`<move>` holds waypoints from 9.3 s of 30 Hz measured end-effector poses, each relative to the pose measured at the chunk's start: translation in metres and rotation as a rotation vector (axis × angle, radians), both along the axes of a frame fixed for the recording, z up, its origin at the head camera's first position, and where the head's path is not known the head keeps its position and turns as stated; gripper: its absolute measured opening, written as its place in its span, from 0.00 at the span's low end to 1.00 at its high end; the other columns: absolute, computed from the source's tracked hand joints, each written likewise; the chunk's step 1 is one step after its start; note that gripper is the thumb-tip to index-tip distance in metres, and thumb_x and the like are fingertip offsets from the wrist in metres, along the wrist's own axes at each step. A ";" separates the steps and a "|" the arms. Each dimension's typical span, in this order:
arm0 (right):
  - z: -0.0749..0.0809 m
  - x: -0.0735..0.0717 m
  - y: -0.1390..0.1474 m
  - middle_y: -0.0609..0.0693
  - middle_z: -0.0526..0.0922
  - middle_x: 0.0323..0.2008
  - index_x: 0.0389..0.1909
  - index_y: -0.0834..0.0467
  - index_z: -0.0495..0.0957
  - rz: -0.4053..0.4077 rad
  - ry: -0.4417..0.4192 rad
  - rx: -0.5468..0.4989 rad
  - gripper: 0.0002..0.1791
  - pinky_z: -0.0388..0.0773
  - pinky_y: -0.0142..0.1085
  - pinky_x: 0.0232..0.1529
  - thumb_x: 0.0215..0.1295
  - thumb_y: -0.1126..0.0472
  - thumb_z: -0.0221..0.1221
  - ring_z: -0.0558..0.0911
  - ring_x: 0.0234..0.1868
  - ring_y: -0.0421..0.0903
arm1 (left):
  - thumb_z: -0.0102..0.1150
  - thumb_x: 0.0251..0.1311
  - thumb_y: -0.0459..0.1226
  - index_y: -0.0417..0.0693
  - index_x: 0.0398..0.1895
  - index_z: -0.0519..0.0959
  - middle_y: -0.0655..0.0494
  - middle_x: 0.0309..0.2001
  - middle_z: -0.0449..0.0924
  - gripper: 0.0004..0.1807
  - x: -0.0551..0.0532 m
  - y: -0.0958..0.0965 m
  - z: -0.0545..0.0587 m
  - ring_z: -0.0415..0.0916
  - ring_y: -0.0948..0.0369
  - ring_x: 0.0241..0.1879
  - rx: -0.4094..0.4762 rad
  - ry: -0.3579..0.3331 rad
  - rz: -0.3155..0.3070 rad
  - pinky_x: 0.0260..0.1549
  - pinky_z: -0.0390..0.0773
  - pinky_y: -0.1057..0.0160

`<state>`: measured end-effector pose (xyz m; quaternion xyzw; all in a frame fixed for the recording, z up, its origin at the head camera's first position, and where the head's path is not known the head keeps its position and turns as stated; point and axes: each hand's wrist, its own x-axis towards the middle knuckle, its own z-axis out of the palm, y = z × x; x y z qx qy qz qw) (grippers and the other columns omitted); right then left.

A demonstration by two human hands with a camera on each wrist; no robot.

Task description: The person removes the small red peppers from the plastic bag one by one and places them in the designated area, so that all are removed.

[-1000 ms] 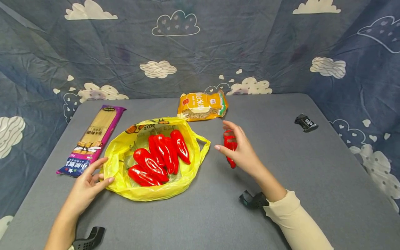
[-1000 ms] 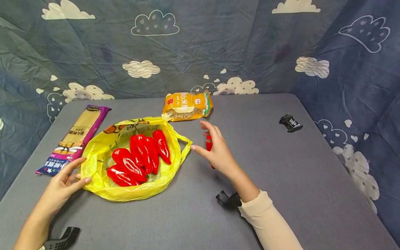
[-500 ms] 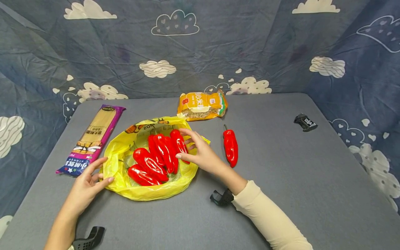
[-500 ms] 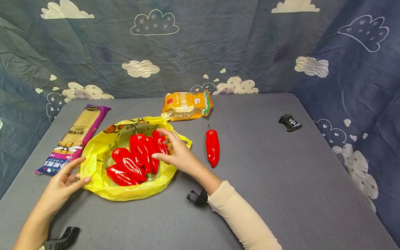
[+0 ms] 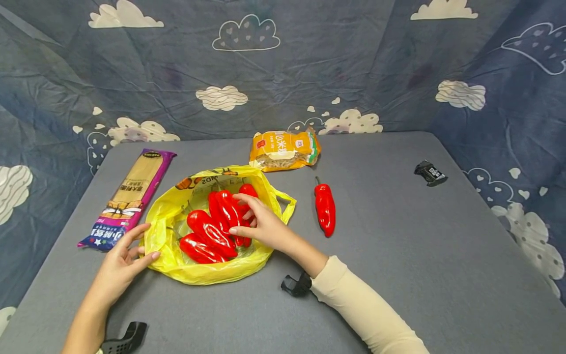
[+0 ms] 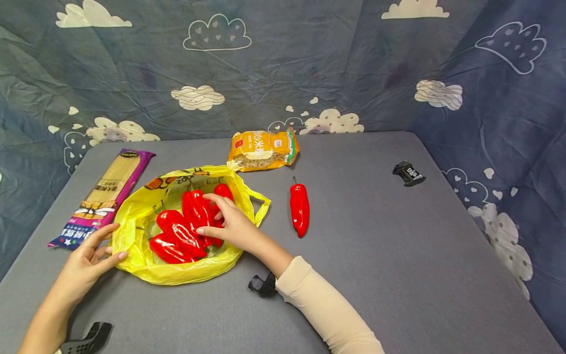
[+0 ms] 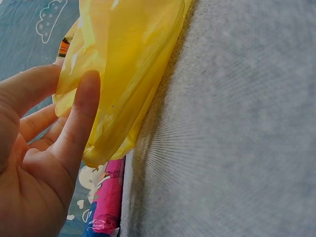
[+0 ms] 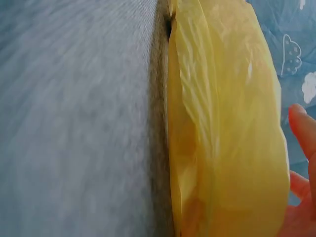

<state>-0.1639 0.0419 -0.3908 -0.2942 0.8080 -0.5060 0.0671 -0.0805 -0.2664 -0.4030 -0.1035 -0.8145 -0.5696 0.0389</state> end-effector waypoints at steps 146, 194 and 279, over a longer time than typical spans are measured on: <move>0.010 0.027 0.214 0.66 0.69 0.49 0.65 0.60 0.57 -0.453 -0.002 0.004 0.35 0.75 0.28 0.31 0.56 0.72 0.58 0.77 0.36 0.41 | 0.55 0.53 0.21 0.36 0.63 0.57 0.54 0.49 0.59 0.33 0.000 -0.001 -0.004 0.72 0.71 0.31 -0.045 0.002 0.020 0.27 0.72 0.76; -0.006 -0.004 0.027 0.59 0.68 0.49 0.63 0.57 0.58 0.080 -0.108 -0.006 0.38 0.71 0.42 0.44 0.52 0.61 0.65 0.72 0.45 0.52 | 0.54 0.53 0.20 0.36 0.63 0.57 0.55 0.50 0.60 0.33 0.000 -0.002 -0.006 0.71 0.72 0.30 0.006 -0.007 0.013 0.26 0.71 0.76; -0.002 0.008 0.267 0.67 0.56 0.58 0.69 0.55 0.47 -0.403 -0.273 0.184 0.41 0.69 0.47 0.39 0.59 0.59 0.58 0.66 0.49 0.62 | 0.54 0.54 0.22 0.38 0.64 0.57 0.57 0.50 0.60 0.33 0.000 -0.003 -0.008 0.72 0.71 0.32 -0.077 -0.016 0.024 0.27 0.72 0.76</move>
